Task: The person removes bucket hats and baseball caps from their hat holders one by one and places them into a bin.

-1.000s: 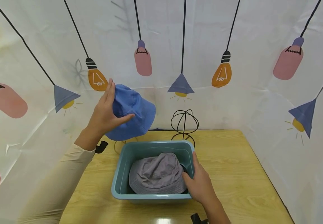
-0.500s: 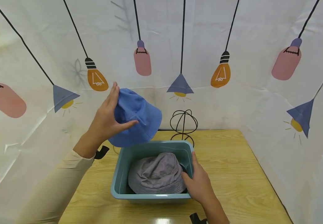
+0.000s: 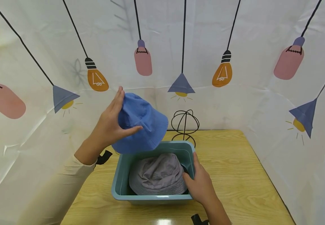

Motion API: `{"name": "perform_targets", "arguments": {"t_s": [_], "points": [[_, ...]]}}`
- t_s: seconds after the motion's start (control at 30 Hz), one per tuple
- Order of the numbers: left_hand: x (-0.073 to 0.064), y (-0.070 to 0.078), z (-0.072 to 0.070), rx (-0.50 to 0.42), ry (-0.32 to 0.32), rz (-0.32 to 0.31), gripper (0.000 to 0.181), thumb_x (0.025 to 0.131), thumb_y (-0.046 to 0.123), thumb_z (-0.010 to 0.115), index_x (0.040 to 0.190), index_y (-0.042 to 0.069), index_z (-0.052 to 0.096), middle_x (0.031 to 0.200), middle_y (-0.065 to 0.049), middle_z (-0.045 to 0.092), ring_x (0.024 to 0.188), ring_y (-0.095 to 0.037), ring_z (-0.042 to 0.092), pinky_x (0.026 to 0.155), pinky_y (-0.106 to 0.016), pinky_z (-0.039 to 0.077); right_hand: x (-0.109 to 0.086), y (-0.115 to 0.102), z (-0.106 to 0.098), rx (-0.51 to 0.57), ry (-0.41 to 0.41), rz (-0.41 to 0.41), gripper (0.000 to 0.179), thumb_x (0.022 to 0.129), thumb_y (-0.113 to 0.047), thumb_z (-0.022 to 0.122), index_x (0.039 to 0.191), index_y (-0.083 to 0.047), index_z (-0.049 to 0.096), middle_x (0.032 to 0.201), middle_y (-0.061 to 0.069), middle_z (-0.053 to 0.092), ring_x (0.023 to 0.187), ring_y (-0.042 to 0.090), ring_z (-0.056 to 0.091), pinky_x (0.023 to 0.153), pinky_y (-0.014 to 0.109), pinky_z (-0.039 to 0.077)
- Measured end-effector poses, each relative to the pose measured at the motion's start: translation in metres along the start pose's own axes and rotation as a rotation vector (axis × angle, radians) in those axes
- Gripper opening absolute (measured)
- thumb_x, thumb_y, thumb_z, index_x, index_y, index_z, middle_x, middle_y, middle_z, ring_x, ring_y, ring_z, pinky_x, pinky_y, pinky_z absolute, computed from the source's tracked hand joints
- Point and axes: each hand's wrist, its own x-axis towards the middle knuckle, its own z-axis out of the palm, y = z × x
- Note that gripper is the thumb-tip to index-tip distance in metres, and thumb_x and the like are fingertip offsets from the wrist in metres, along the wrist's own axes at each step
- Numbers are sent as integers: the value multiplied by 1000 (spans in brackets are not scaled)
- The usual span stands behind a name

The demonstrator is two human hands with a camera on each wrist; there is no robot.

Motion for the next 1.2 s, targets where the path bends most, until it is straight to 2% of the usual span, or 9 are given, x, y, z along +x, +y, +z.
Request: {"name": "perform_targets", "arguments": {"t_s": [0.23,0.57,0.9,1.2], "points": [[-9,13,12,-27,-57,-22,132,75,54,89,168,12,6,175,-2,6,159,-30,23,118,-56,37,1,2,1,9,3,-6,88,104,-36,59,168,-27,-1,172,15,16,154,44,25,115,69,32],[-25,28,36,-21,-56,52,133,72,57,90,167,9,10,175,-7,11,158,-30,27,117,-51,40,0,1,-1,14,-14,4,89,104,-38,59,168,-26,-2,173,14,14,155,43,22,117,68,31],[-42,44,49,-40,-88,96,133,73,56,90,167,8,10,174,-10,12,157,-29,29,116,-48,42,0,0,-1,9,-10,15,89,104,-37,59,167,-27,-2,173,14,15,155,42,24,117,68,32],[-55,56,60,-49,-112,138,135,71,57,90,166,4,10,173,-13,13,157,-31,28,119,-47,39,1,4,2,15,11,5,89,101,-24,58,168,-25,0,172,13,17,155,38,27,115,65,36]]}}
